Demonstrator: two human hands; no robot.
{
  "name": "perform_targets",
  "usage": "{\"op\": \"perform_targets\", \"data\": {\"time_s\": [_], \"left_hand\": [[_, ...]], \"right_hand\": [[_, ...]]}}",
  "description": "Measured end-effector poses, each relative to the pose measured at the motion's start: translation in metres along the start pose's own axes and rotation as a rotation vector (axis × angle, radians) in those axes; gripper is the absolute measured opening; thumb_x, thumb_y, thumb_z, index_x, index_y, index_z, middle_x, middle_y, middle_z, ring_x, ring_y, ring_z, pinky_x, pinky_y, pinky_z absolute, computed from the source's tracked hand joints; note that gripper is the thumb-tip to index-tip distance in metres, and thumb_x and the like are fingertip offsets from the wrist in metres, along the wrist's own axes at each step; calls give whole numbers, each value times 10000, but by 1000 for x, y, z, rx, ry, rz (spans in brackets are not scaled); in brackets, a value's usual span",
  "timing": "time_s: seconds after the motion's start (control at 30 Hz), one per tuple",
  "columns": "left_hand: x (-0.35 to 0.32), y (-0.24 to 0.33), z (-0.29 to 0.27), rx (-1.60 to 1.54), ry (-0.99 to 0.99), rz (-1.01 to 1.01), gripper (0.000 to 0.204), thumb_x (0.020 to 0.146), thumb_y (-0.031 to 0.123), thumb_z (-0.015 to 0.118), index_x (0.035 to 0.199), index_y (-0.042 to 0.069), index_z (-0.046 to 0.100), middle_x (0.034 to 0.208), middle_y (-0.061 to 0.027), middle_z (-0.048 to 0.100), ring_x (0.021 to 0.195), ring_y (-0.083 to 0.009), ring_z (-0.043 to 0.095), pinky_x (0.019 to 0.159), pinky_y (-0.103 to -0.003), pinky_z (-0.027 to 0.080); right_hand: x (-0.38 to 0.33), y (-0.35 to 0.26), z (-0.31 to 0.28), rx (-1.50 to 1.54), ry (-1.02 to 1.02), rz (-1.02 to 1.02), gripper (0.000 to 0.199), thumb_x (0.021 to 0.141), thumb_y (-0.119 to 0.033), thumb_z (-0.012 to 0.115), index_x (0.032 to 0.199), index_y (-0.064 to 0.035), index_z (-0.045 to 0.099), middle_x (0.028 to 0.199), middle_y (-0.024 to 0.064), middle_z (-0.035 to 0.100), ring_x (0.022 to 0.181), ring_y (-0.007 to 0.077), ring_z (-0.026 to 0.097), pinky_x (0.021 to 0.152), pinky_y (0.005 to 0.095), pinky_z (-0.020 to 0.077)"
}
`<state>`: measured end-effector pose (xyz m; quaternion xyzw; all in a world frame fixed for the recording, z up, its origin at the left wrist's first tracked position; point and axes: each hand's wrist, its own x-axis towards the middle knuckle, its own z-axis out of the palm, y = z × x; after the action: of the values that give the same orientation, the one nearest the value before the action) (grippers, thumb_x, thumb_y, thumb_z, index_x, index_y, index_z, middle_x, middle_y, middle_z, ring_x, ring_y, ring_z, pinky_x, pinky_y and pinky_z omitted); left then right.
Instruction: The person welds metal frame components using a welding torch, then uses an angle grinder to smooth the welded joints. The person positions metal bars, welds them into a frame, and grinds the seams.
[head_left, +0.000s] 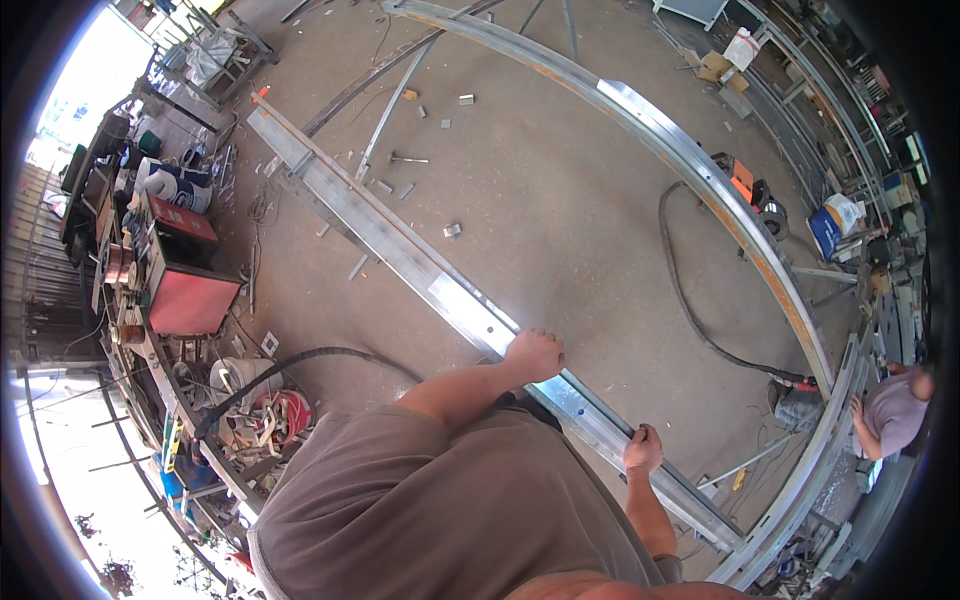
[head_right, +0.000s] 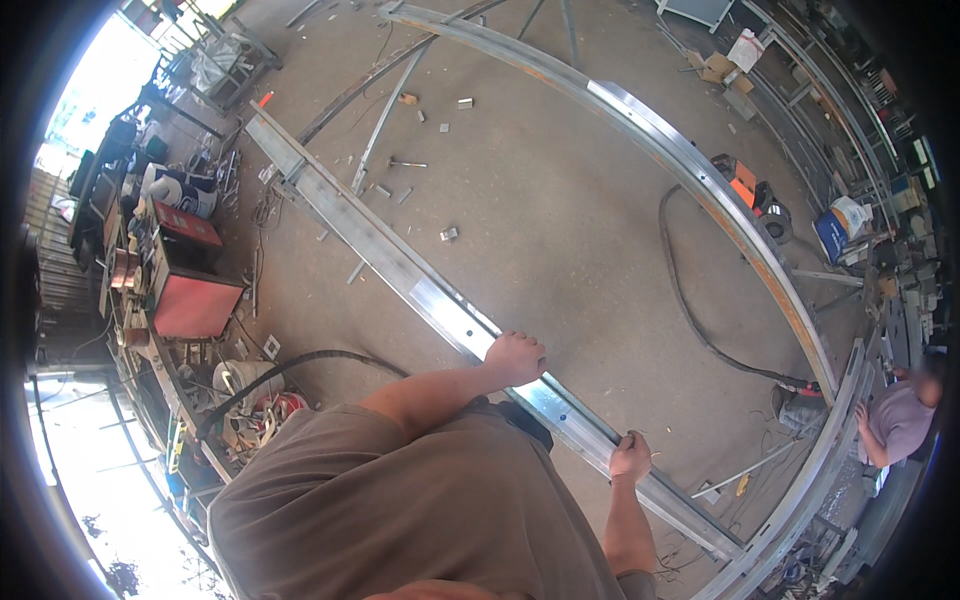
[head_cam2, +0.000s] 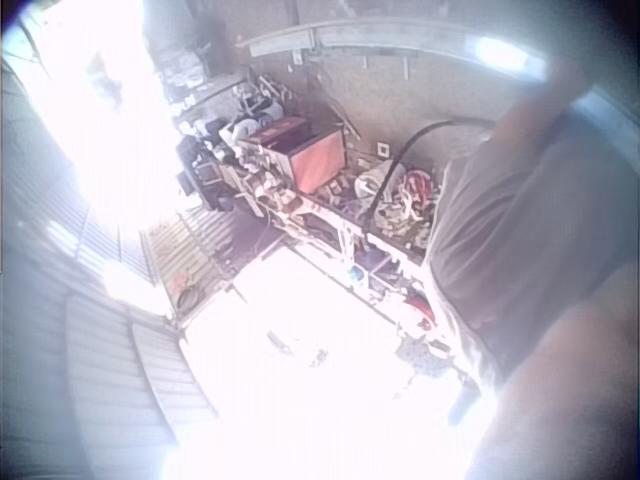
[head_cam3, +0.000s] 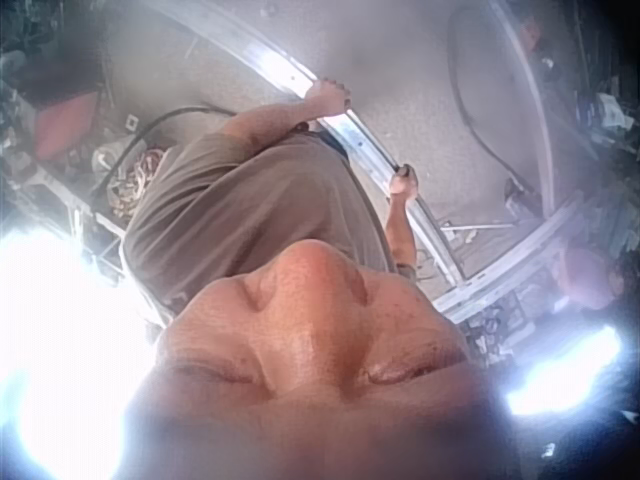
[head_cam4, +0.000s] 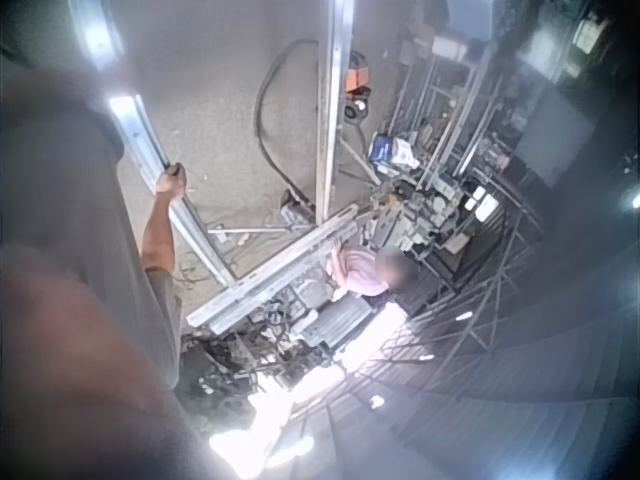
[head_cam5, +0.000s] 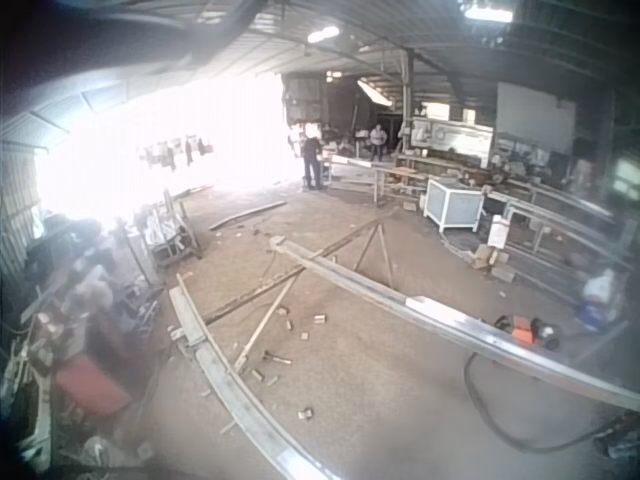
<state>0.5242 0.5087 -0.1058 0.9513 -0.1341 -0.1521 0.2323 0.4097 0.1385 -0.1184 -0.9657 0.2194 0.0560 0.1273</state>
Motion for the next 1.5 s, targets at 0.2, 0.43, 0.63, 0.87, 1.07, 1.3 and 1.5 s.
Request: {"op": "perform_targets", "data": {"time_s": [0.2,0.43,0.63,0.87,1.07,1.3,1.5], "left_hand": [[1,1,-3,6,-21,-10,354,938,329,554,951,54,776,1011,-153,765,1017,-338,705,915,-467,542],[0,1,-2,9,-8,-6,349,937,326,553,940,57,775,995,-153,765,1000,-338,708,907,-465,541],[0,1,0,9,26,2,332,921,314,559,904,60,773,961,-151,765,966,-340,711,882,-469,547],[-2,2,-1,13,45,6,324,909,311,569,887,58,770,949,-152,764,948,-343,715,869,-477,555],[-1,0,3,-3,59,1,319,909,309,572,894,58,768,953,-152,763,949,-345,716,870,-480,554],[-1,1,1,7,30,-4,324,928,325,569,923,67,766,976,-142,761,982,-333,714,897,-473,546],[-1,4,-6,17,-16,-13,316,949,338,569,964,87,761,1006,-112,760,1016,-305,713,932,-452,536]], "right_hand": [[1,2,2,4,4,-16,282,953,-317,593,1069,-163,799,1029,145,784,938,398,746,802,533,586],[0,1,1,-6,23,-23,273,956,-307,596,1054,-148,794,1006,153,780,918,400,743,784,528,587],[0,1,1,3,27,-27,262,953,-295,603,1055,-146,793,1009,148,782,921,398,743,788,528,588],[1,5,4,7,38,-51,270,957,-305,595,1062,-155,793,1006,143,784,920,396,744,789,529,587],[-1,2,1,-4,31,-35,272,960,-308,590,1065,-159,792,1005,140,782,921,395,744,792,530,586],[-2,-3,-4,-15,3,-15,275,964,-313,586,1072,-165,791,1040,136,781,953,385,741,815,519,585],[-2,-2,-3,6,14,-32,296,976,-331,563,1091,-174,786,1053,141,780,960,400,738,823,520,583]]}}
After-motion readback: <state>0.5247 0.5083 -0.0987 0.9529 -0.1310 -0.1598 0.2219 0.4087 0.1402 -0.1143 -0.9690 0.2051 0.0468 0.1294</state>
